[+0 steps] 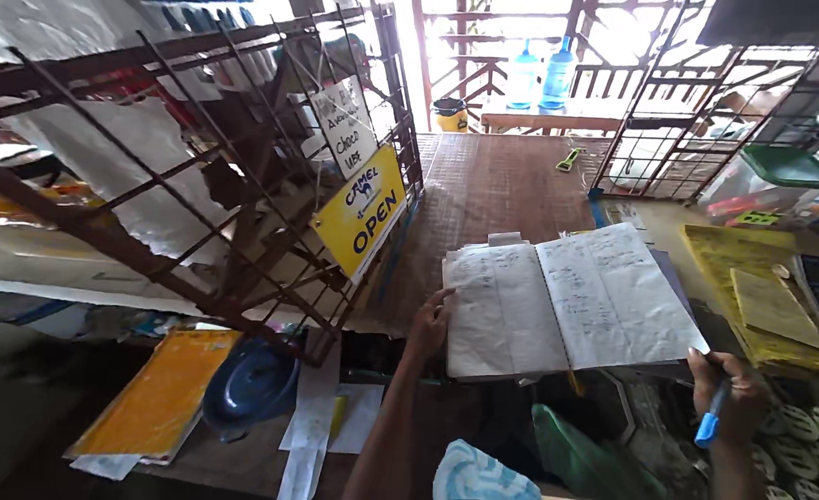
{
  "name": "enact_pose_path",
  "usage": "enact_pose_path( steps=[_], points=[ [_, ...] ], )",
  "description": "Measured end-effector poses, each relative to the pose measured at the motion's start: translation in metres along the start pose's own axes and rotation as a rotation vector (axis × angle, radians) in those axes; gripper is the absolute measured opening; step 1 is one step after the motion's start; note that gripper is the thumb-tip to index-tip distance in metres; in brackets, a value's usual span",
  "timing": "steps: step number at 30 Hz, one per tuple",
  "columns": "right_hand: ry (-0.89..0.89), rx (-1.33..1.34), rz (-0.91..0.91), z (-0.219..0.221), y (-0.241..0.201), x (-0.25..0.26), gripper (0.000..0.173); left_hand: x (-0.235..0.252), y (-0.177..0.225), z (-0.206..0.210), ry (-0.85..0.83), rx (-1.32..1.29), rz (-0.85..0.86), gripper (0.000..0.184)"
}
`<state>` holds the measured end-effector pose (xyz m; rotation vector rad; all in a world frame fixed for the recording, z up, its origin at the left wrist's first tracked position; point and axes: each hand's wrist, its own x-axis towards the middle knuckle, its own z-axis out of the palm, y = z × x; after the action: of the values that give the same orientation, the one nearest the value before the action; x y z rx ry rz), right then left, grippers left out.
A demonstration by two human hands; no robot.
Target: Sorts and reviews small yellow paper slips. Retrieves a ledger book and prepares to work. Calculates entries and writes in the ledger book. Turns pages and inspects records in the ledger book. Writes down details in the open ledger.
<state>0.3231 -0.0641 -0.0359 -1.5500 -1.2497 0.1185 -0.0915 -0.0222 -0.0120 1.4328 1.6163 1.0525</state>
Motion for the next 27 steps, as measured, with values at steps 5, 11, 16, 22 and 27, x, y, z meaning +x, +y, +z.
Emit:
enact_pose_path(
  steps=[5, 11, 16, 22, 27],
  points=[
    [0.012, 0.018, 0.044, 0.003, 0.005, -0.001, 0.026, -0.002, 0.002, 0.0, 0.0, 0.012, 0.021, 0.03],
    [0.014, 0.035, 0.044, 0.004, 0.009, -0.002, 0.024, -0.003, 0.003, 0.001, 0.026, 0.008, 0.015, 0.029],
    [0.013, 0.039, 0.065, 0.004, 0.007, -0.002, 0.024, -0.003, 0.002, 0.001, 0.033, -0.003, 0.011, 0.029],
    [0.015, 0.017, 0.032, 0.005, 0.009, -0.001, 0.025, -0.003, 0.003, 0.001, 0.034, 0.008, 0.003, 0.029],
    [0.094, 0.324, 0.125, -0.002, -0.001, 0.006, 0.029, -0.003, 0.004, 0.0, 0.034, 0.026, 0.005, 0.028]
  ],
)
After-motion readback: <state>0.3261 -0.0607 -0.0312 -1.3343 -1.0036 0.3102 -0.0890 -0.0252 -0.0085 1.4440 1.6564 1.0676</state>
